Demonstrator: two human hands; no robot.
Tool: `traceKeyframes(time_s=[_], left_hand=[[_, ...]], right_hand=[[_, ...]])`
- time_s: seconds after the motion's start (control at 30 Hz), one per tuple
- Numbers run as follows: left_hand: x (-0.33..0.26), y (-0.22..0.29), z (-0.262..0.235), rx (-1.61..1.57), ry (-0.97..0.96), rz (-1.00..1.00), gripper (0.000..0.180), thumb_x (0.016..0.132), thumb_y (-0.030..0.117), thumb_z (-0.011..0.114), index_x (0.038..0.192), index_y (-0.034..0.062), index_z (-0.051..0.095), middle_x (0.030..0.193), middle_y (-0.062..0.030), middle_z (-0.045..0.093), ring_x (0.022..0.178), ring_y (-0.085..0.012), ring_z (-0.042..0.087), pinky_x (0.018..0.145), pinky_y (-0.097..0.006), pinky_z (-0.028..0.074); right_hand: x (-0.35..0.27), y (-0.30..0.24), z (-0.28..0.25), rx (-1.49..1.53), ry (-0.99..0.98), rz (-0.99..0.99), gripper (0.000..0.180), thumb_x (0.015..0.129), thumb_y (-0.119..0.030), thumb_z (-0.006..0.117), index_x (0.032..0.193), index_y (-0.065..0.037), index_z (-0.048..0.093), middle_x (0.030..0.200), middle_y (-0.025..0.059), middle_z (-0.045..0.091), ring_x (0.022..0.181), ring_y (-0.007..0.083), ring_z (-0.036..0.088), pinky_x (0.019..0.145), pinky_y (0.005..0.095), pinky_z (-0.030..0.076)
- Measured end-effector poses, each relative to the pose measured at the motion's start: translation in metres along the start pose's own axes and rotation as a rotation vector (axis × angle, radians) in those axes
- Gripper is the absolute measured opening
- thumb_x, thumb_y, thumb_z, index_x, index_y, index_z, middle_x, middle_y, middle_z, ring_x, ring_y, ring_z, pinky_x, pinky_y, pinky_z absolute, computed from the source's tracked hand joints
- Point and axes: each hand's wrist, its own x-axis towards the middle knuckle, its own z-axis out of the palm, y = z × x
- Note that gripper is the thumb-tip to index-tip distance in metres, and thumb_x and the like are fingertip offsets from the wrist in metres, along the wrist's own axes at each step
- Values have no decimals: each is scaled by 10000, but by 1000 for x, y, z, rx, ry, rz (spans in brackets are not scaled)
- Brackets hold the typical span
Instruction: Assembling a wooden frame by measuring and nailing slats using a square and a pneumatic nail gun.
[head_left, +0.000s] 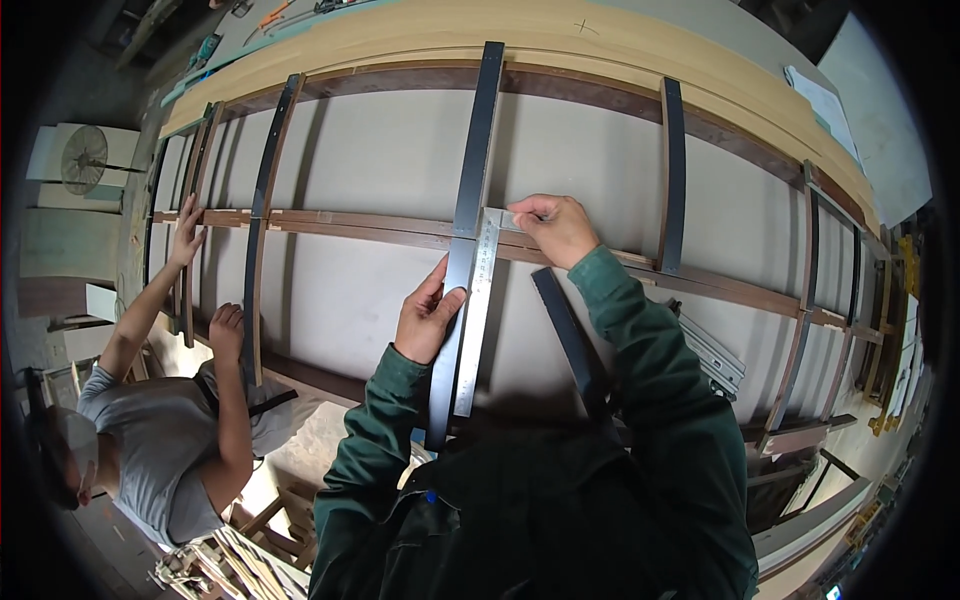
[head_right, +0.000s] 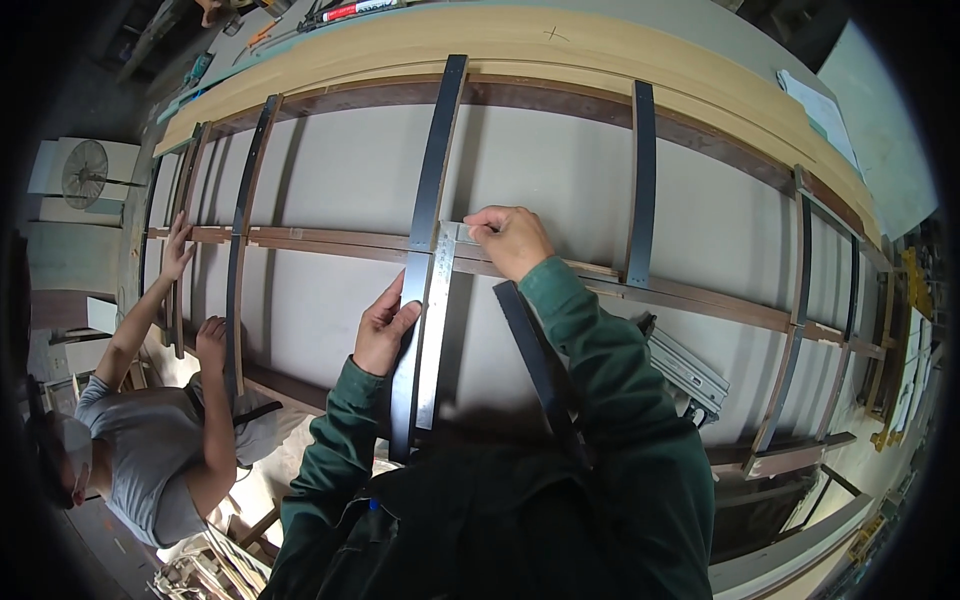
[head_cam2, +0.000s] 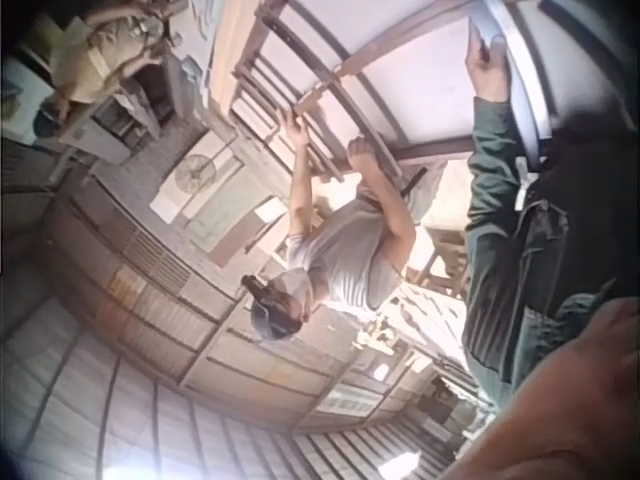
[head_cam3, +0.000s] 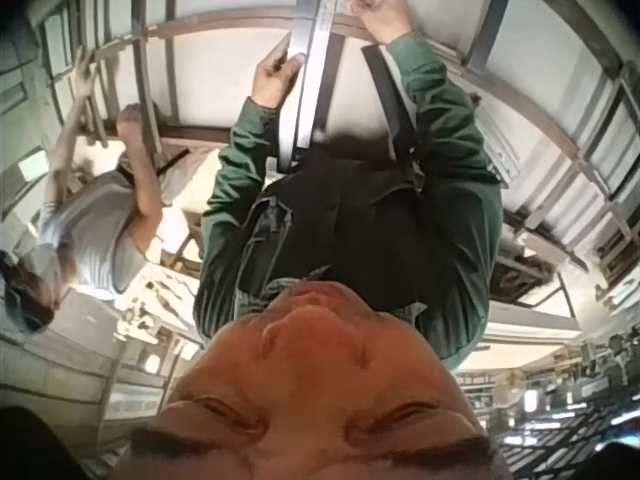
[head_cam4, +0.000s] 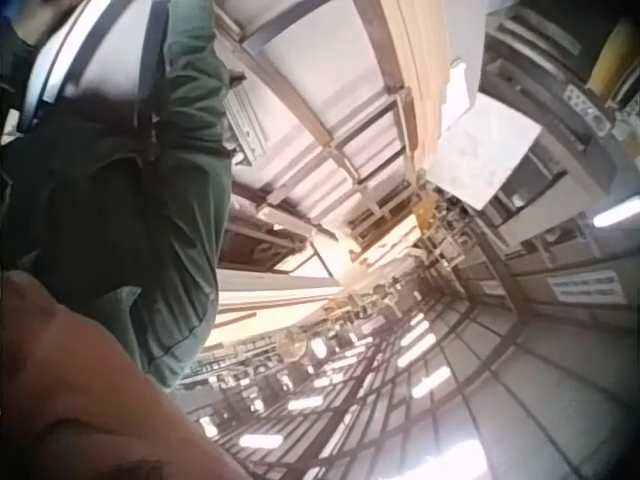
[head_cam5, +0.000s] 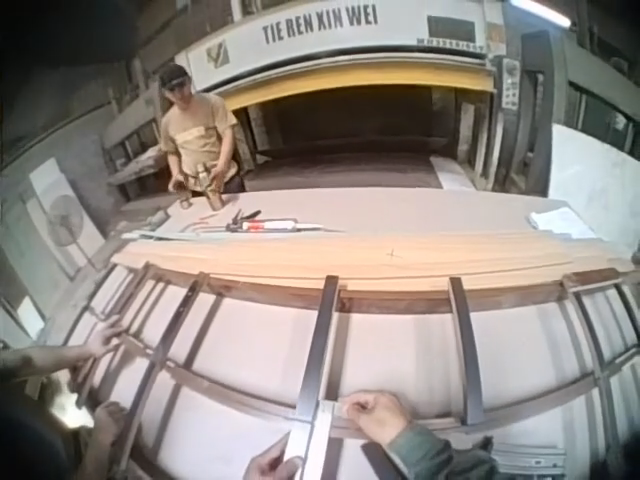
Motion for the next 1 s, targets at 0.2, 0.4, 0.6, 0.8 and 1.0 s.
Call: traceKeyframes(time_s=[0.2, 0.4, 0.6, 0.8, 1.0], left_hand=[[0, 3, 0, 33, 13, -22, 554, 940, 42, 588, 1454, 51, 382, 1134, -58, 632, 964, -86, 564, 886, -226, 450], [1, 2, -3, 74, 15, -33, 554, 943, 63, 593, 1455, 58, 382, 1063, -39, 645, 896, -66, 563, 836, -211, 460], [2, -1, -5, 98, 15, -37, 550, 945, 74, 594, 1454, 63, 387, 1042, -37, 650, 884, -63, 561, 820, -207, 461], [3, 4, -3, 55, 10, -39, 547, 939, 75, 602, 1448, 62, 398, 1027, -34, 652, 869, -61, 559, 816, -205, 462], [4, 0, -4, 67, 14, -35, 549, 931, 62, 611, 1441, 60, 409, 1019, -32, 654, 856, -61, 561, 807, -204, 466]], right_hand=[[-1, -1, -1, -12, 5, -17, 214, 859, -159, 626, 1021, -58, 723, 907, 137, 719, 826, 233, 682, 812, 321, 523], [-2, 3, -1, -35, 2, -65, 221, 868, -159, 615, 1041, -65, 718, 940, 141, 716, 861, 257, 680, 838, 335, 515], [-5, -4, -2, -55, 10, -51, 218, 876, -157, 607, 1041, -64, 715, 949, 145, 713, 871, 270, 677, 847, 342, 510], [-3, -3, -1, -75, 21, -60, 217, 877, -164, 603, 1033, -65, 716, 950, 146, 712, 871, 278, 675, 848, 345, 510], [-4, -3, -2, -69, 13, -55, 218, 878, -171, 604, 1035, -68, 717, 953, 146, 712, 872, 281, 678, 848, 344, 511]])
